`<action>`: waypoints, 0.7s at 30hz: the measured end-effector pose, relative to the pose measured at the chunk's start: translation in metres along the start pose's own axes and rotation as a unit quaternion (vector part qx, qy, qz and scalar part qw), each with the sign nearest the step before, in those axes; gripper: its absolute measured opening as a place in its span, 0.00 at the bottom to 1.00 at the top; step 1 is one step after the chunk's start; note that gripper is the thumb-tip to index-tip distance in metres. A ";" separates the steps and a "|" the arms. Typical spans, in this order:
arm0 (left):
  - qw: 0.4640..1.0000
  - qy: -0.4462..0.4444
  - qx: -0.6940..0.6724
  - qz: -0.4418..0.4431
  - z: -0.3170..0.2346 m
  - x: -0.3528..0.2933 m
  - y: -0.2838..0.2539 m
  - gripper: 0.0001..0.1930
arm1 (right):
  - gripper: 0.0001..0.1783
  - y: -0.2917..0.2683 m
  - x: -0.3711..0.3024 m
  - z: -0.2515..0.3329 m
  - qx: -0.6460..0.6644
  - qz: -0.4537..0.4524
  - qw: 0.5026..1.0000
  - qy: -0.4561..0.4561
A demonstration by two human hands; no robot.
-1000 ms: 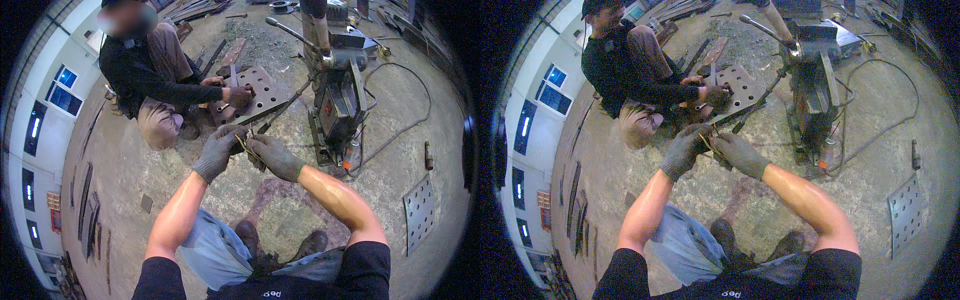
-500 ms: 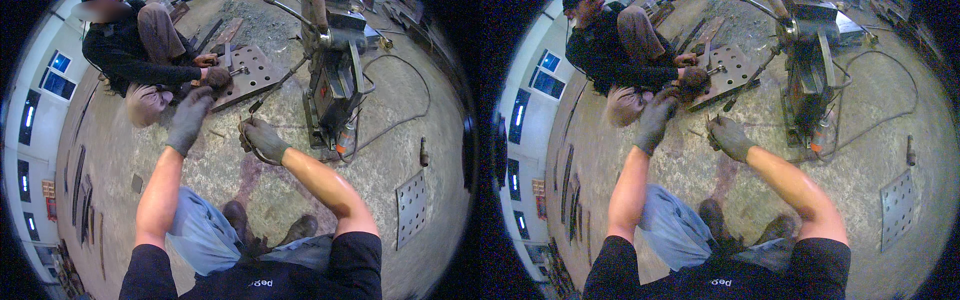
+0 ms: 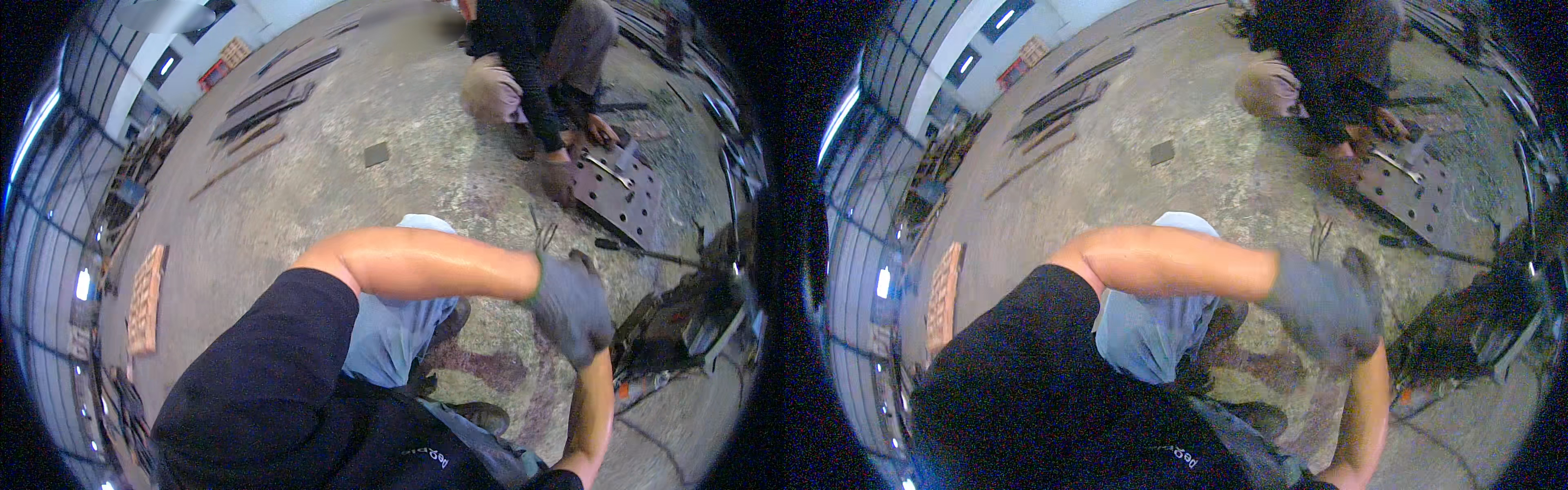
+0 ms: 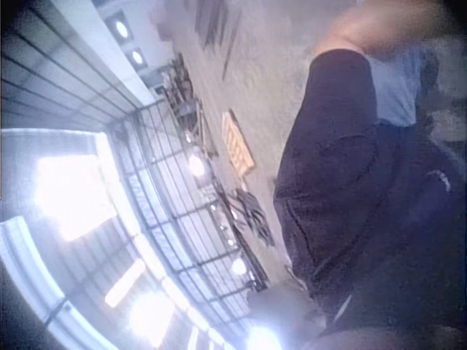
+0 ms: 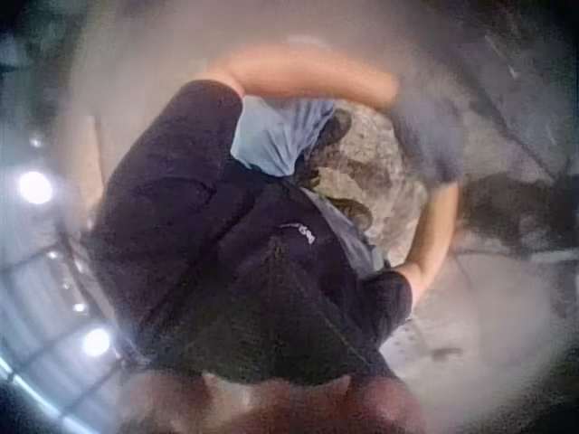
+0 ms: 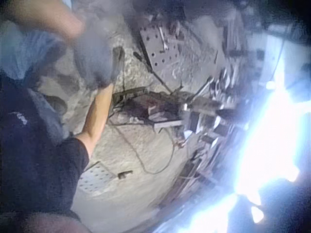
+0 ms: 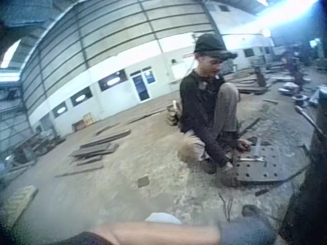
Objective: The person handles a small cylindrical metal component and a black cable, then connects the cable to a machine while another person works nearby on a perforated metal plate. The person continues to manipulate the cable and component, occasionally adjusting the machine.
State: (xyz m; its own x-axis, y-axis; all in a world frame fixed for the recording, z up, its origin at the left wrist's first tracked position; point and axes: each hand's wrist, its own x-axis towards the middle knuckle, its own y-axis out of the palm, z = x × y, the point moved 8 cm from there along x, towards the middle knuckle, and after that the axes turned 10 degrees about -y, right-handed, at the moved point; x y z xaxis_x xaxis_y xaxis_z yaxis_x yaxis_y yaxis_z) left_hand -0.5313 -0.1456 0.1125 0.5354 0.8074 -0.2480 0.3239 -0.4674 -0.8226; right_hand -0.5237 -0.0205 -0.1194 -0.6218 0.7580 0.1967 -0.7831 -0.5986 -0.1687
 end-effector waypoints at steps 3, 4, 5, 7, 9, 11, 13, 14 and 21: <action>0.997 0.040 0.051 0.052 -0.005 0.008 0.039 0.17 | 0.17 -0.021 -0.008 -0.031 -0.055 0.070 0.984 0.157; 0.995 0.039 0.057 0.068 -0.004 0.002 0.050 0.17 | 0.16 -0.009 -0.016 -0.039 -0.101 0.124 0.975 0.154; 0.996 0.040 0.059 0.053 0.002 0.003 0.052 0.16 | 0.16 -0.011 -0.019 -0.052 -0.161 0.158 0.962 0.151; 0.995 0.064 0.070 0.035 0.015 0.013 0.050 0.15 | 0.17 -0.030 -0.027 -0.077 -0.269 0.202 0.928 0.158; 0.996 0.074 0.050 0.025 0.028 0.022 0.042 0.15 | 0.19 -0.044 -0.037 -0.081 -0.328 0.232 0.901 0.165; 0.997 0.060 0.039 0.003 0.048 0.024 0.034 0.14 | 0.20 -0.039 -0.046 -0.077 -0.354 0.264 0.883 0.157; 0.995 0.090 0.020 -0.022 0.058 0.032 0.047 0.14 | 0.21 -0.031 -0.056 -0.055 -0.386 0.287 0.862 0.161; 0.995 0.096 0.015 0.034 0.058 0.027 0.038 0.14 | 0.22 -0.028 -0.058 -0.045 -0.400 0.292 0.852 0.170; 0.982 0.170 -0.082 0.011 0.053 -0.043 0.000 0.16 | 0.26 0.044 -0.022 0.007 -0.407 0.302 0.838 0.202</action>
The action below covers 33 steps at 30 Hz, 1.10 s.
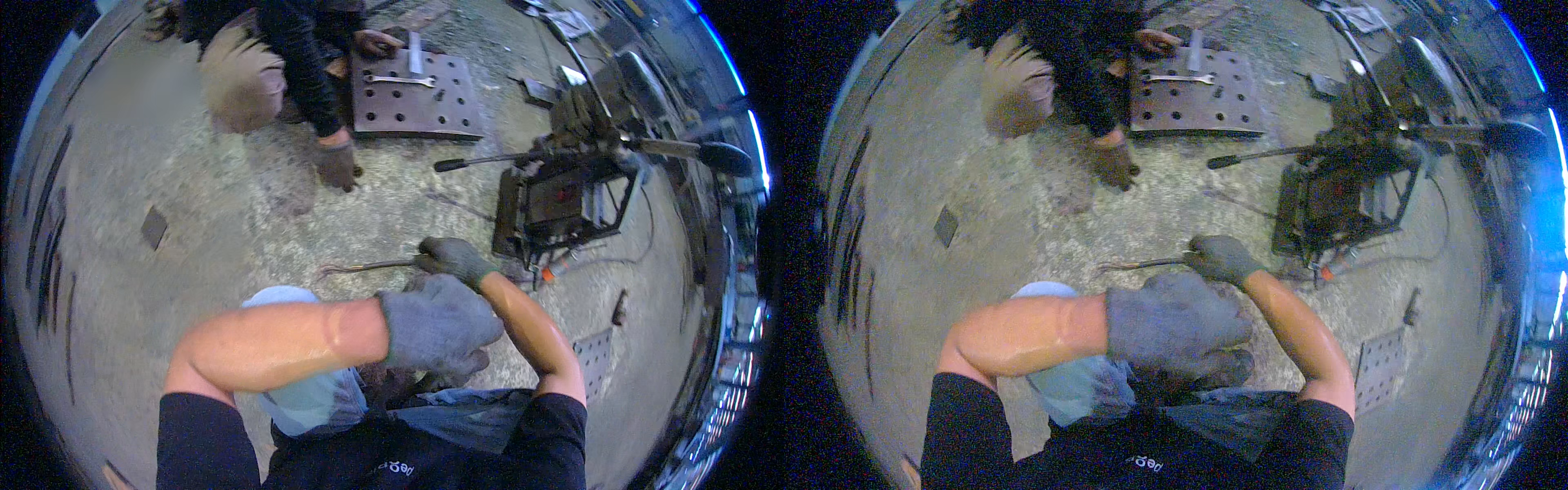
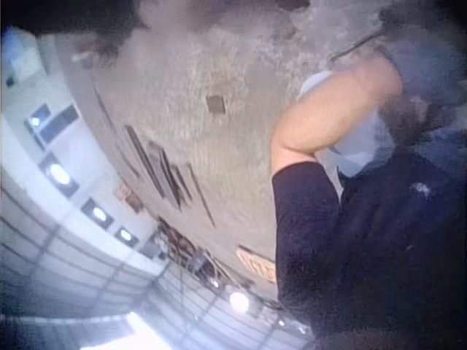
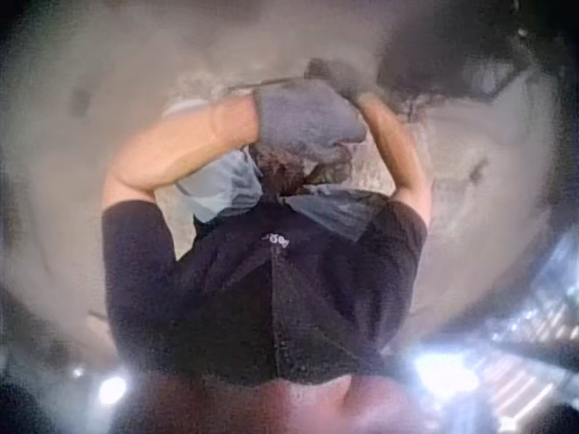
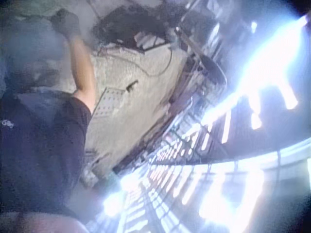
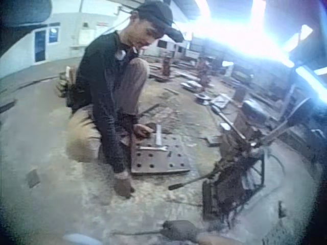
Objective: The person handles a small cylindrical metal component and a black cable, then connects the cable to a machine while another person works nearby on a perforated metal plate. The person continues to manipulate the cable and component, occasionally adjusting the machine.
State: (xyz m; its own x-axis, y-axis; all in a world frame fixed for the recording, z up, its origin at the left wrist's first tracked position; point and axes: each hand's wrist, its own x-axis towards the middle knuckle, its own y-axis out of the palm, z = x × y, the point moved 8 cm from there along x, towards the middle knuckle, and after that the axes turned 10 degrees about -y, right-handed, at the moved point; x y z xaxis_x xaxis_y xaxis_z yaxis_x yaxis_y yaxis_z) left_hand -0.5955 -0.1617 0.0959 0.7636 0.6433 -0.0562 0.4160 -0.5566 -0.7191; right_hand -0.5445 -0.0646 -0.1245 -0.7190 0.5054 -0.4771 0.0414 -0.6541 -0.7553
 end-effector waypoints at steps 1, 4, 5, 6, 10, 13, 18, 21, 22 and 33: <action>0.999 0.017 -0.013 -0.029 -0.002 -0.009 -0.005 0.16 | 0.27 0.002 0.007 0.012 0.004 -0.013 1.000 -0.023; 0.999 0.041 0.007 -0.028 -0.007 -0.023 -0.012 0.14 | 0.25 -0.007 0.016 0.035 -0.006 -0.032 0.997 -0.065; 0.999 0.033 0.015 -0.021 -0.006 -0.025 -0.011 0.13 | 0.25 -0.011 0.020 0.040 -0.038 -0.002 0.997 -0.061; 0.999 0.026 0.023 -0.014 -0.006 -0.025 -0.009 0.13 | 0.25 -0.018 0.023 0.040 -0.054 -0.001 0.997 -0.051; 0.998 -0.004 0.063 0.027 0.001 -0.019 0.003 0.13 | 0.24 -0.050 0.029 0.019 -0.086 -0.055 0.994 -0.026; 0.987 -0.064 0.062 0.134 0.016 -0.009 0.003 0.13 | 0.22 -0.095 0.028 0.020 -0.138 -0.044 0.989 0.009; 0.988 -0.084 0.050 -0.120 0.030 0.019 -0.067 0.12 | 0.21 -0.144 0.025 -0.015 -0.119 -0.106 0.987 0.033; 0.946 -0.095 -0.002 -0.311 0.042 0.013 -0.107 0.13 | 0.21 -0.131 0.039 -0.033 0.007 -0.107 0.994 0.032; 0.918 -0.073 -0.021 -0.389 0.040 0.007 -0.123 0.14 | 0.21 -0.128 0.038 -0.038 -0.007 -0.090 0.995 0.044; 0.938 -0.215 -0.040 -0.268 0.103 -0.032 -0.124 0.22 | 0.21 -0.041 0.108 -0.012 -0.095 0.035 0.995 0.015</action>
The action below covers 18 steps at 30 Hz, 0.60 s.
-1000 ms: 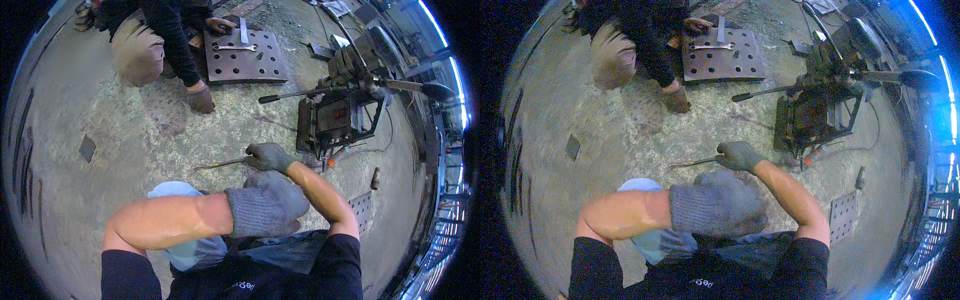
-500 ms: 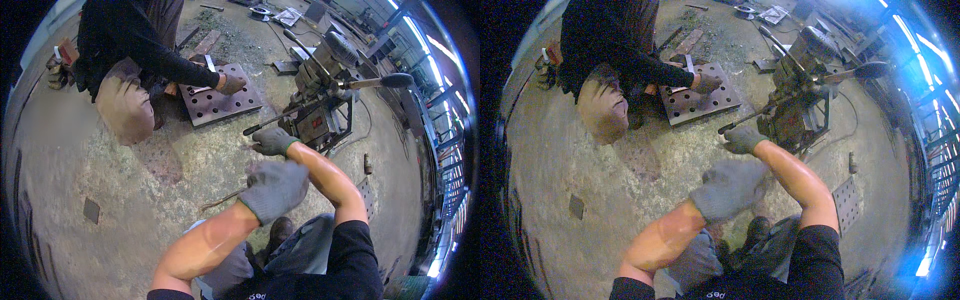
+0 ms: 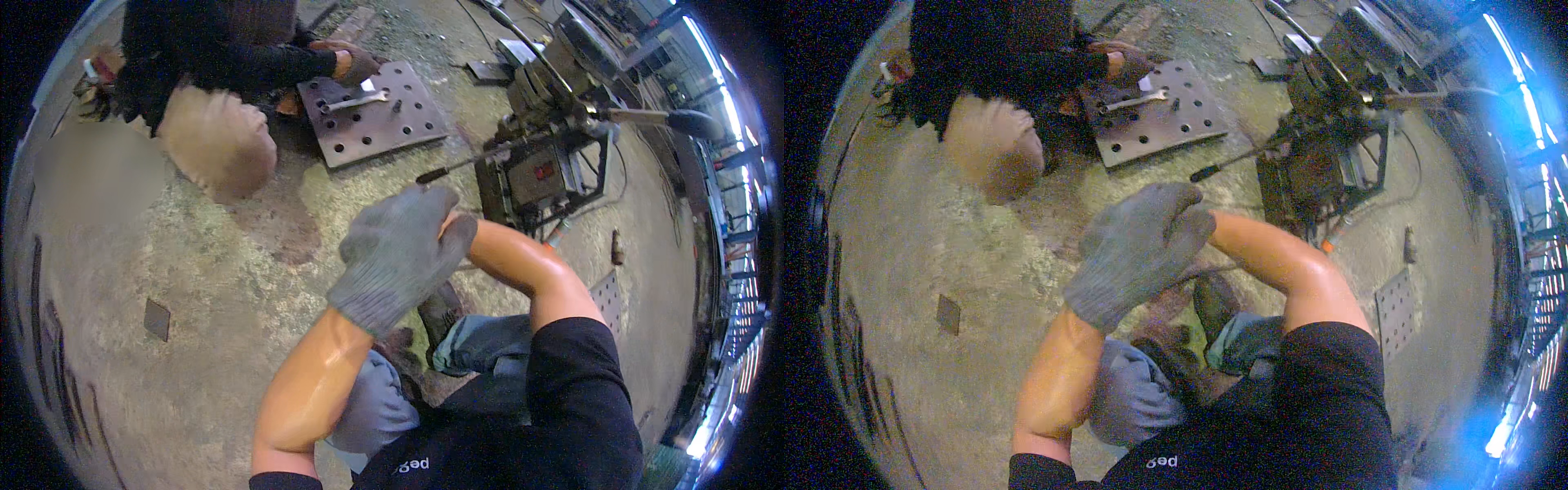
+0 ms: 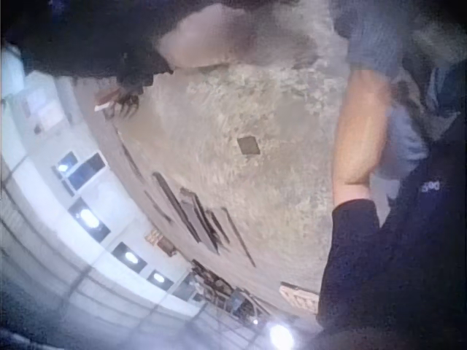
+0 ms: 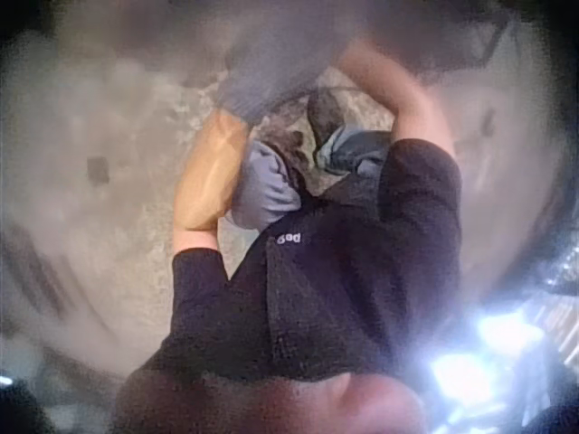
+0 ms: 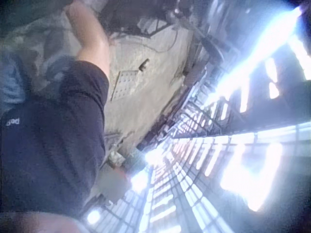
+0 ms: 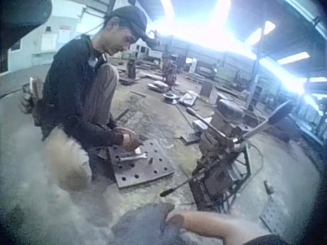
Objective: The person handles a small cylindrical metal component and a black cable, then connects the cable to a machine while another person works nearby on a perforated metal plate. The person continues to manipulate the cable and component, occasionally adjusting the machine.
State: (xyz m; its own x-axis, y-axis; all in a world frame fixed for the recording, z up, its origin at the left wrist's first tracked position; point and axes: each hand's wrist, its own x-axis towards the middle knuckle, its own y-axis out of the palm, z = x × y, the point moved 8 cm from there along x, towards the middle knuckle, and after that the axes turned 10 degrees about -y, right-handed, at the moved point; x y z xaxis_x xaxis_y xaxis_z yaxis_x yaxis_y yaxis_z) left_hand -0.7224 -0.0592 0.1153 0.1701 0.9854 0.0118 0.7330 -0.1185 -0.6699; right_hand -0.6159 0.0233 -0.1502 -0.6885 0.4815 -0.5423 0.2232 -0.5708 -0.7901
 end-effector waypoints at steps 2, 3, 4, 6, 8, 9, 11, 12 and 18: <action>0.999 0.014 0.025 0.026 0.004 -0.011 -0.008 0.23 | 0.21 0.008 0.011 0.018 -0.014 0.019 1.000 -0.019; 0.998 0.020 0.031 0.043 0.003 -0.010 -0.013 0.23 | 0.21 0.007 0.015 0.019 -0.019 0.030 0.999 -0.022; 0.998 0.049 -0.007 0.028 0.004 -0.017 -0.016 0.20 | 0.21 0.011 0.024 0.031 -0.024 0.041 0.998 -0.036; 0.996 0.023 0.027 0.077 0.008 -0.021 -0.017 0.21 | 0.21 -0.001 0.054 0.048 -0.049 0.045 0.995 -0.074; 0.994 -0.002 0.053 0.099 0.013 -0.032 -0.012 0.22 | 0.21 0.014 0.066 0.074 -0.061 0.060 0.990 -0.114; 0.993 0.004 0.053 0.102 0.008 -0.031 -0.015 0.22 | 0.21 0.018 0.065 0.074 -0.069 0.064 0.989 -0.114; 0.995 0.016 0.054 0.081 -0.004 -0.028 -0.029 0.21 | 0.21 0.019 0.069 0.079 -0.078 0.072 0.986 -0.127; 0.997 0.016 0.044 0.065 -0.006 -0.031 -0.036 0.21 | 0.21 0.022 0.073 0.078 -0.082 0.077 0.985 -0.133; 0.987 -0.066 0.112 0.097 -0.009 -0.064 -0.043 0.23 | 0.22 0.016 0.083 0.118 -0.093 0.088 0.971 -0.200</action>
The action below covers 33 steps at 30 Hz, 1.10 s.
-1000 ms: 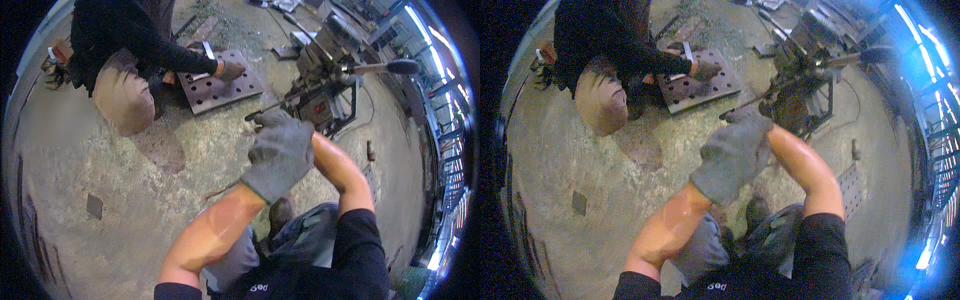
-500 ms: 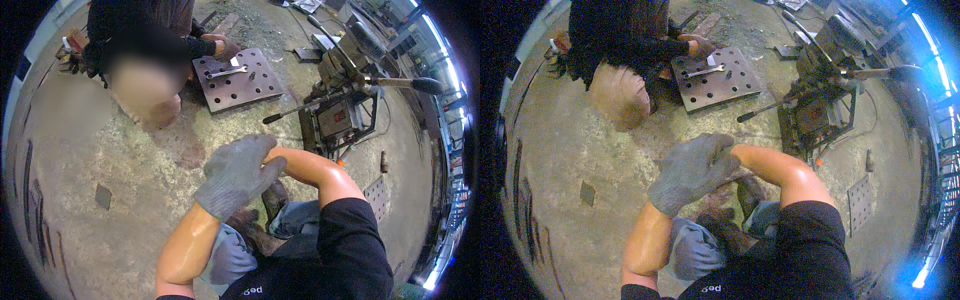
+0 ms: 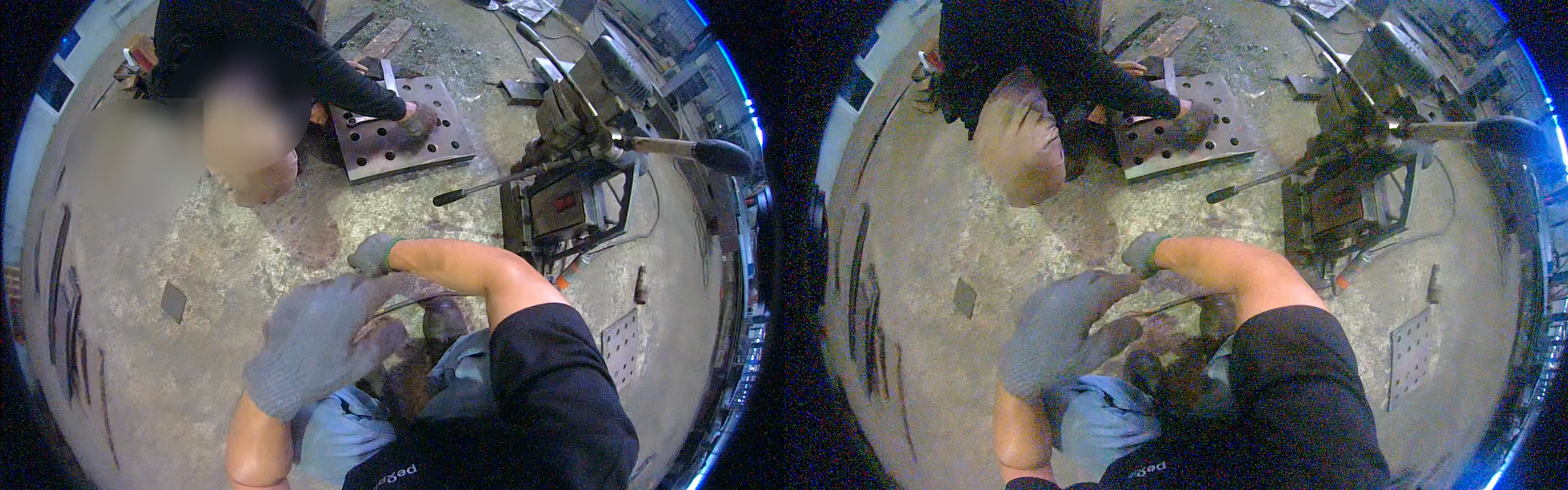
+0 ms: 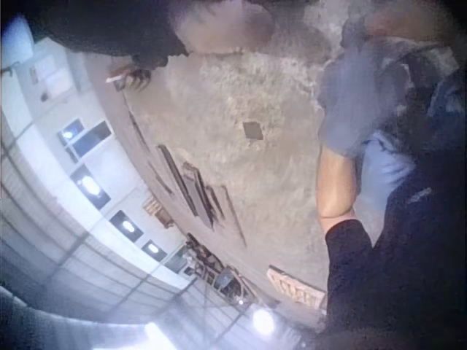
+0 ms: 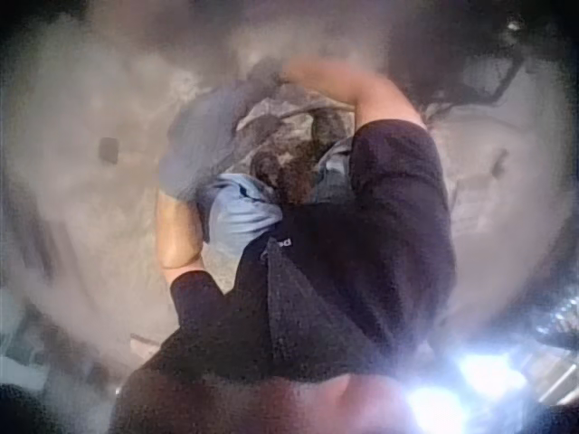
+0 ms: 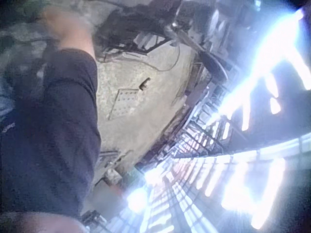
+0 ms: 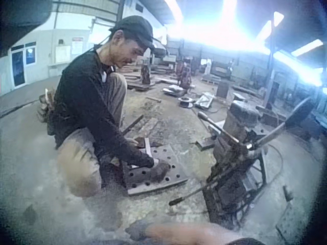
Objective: The person handles a small cylindrical metal component and a black cable, then connects the cable to a machine while another person works nearby on a perforated metal plate. The person continues to manipulate the cable and component, occasionally adjusting the machine.
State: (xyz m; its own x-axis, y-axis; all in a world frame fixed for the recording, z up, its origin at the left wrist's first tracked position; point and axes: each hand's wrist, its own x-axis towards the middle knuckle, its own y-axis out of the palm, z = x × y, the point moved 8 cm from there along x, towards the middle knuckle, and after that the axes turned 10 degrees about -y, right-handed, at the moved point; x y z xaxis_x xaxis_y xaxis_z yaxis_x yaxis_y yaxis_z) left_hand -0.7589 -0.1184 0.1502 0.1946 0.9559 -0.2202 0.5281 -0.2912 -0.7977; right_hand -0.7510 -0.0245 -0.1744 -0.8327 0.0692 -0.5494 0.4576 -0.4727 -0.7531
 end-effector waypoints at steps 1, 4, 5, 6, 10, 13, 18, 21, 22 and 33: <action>1.000 -0.009 0.002 0.018 -0.005 -0.001 0.001 0.24 | 0.23 0.004 -0.003 -0.002 -0.001 0.008 1.000 -0.010; 0.998 -0.052 -0.015 0.030 -0.009 -0.007 0.002 0.23 | 0.25 0.009 -0.016 0.002 0.000 0.047 0.999 -0.024; 0.999 -0.044 0.008 -0.021 -0.009 -0.006 -0.007 0.23 | 0.25 0.009 -0.005 -0.007 -0.014 0.038 0.999 -0.028; 0.997 -0.039 0.026 -0.063 -0.009 -0.008 -0.011 0.23 | 0.25 0.009 0.002 -0.009 -0.019 0.036 0.999 -0.034; 0.989 -0.085 0.040 -0.114 -0.016 -0.022 -0.036 0.23 | 0.24 0.001 0.011 -0.018 -0.030 -0.016 0.996 -0.084; 0.984 -0.120 0.026 -0.127 -0.012 -0.027 -0.038 0.22 | 0.23 0.007 0.018 -0.006 -0.035 -0.017 0.994 -0.105; 0.975 -0.196 -0.019 -0.100 -0.002 -0.030 -0.022 0.21 | 0.21 0.004 0.020 -0.005 -0.020 -0.039 0.993 -0.113; 0.978 -0.202 -0.033 -0.046 -0.008 -0.024 -0.005 0.21 | 0.20 0.018 0.025 -0.013 -0.015 -0.046 0.992 -0.116; 0.982 -0.184 -0.024 -0.033 -0.011 -0.021 0.001 0.22 | 0.20 0.025 0.026 -0.022 -0.017 -0.042 0.993 -0.111; 0.976 -0.191 -0.068 0.078 0.021 -0.045 0.030 0.27 | 0.22 -0.037 0.020 -0.037 -0.012 -0.044 0.998 -0.039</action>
State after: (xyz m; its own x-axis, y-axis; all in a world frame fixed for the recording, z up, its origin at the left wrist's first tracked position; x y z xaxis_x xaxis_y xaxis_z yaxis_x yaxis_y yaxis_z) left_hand -0.7696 -0.1687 0.1244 -0.0272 0.8370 -0.5465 0.6264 -0.4118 -0.6618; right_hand -0.7728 0.0272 -0.1711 -0.8909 0.0409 -0.4524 0.3886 -0.4473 -0.8056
